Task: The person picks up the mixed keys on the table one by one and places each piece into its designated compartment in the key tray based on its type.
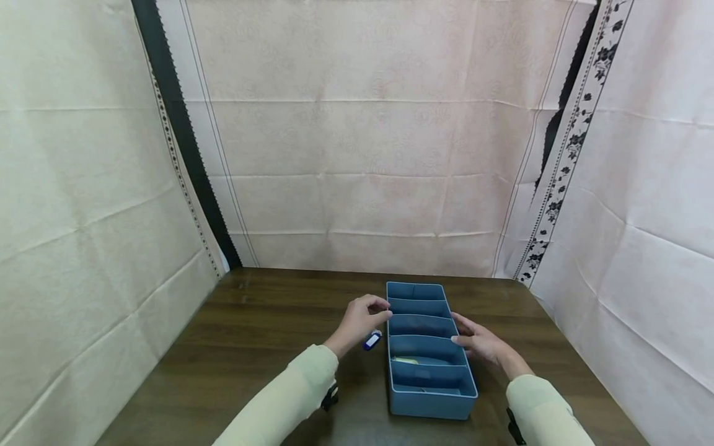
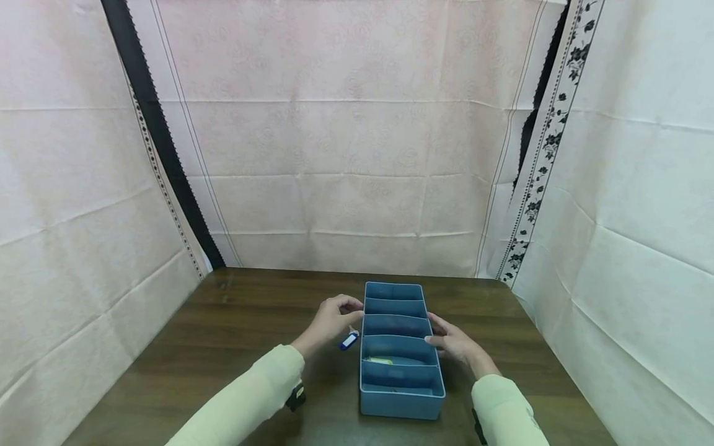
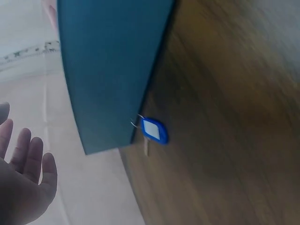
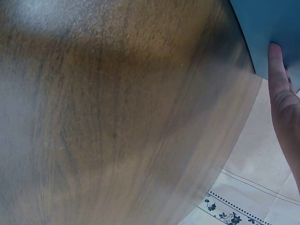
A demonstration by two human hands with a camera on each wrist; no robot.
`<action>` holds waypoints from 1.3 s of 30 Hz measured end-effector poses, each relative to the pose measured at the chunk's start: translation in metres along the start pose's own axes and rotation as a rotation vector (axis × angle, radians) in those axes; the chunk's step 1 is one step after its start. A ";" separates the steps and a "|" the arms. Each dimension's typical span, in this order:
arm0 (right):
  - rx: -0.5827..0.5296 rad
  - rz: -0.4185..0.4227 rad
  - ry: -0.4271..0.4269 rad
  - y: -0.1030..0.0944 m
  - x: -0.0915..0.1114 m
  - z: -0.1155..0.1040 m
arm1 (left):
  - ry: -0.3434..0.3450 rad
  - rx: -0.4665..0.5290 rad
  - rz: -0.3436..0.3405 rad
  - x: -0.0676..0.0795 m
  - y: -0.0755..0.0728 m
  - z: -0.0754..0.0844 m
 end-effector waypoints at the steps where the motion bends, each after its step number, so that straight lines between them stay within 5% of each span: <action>1: 0.005 -0.003 -0.004 0.000 0.000 0.000 | -0.007 -0.004 0.007 -0.001 -0.002 -0.003; 16: 0.021 0.040 0.016 -0.002 0.000 0.002 | -0.067 -0.102 0.013 -0.007 -0.009 -0.044; 39: 0.018 0.038 0.020 -0.002 -0.002 0.002 | -0.117 -0.310 -0.066 -0.025 0.017 -0.083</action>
Point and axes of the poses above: each hand's wrist, its own x-axis away from the middle knuckle, its own y-axis out of the palm, z = x × y, the point moved 8 cm from there along -x, towards the middle knuckle, and after that the axes turned 2 degrees about x, right-handed, at the moved point
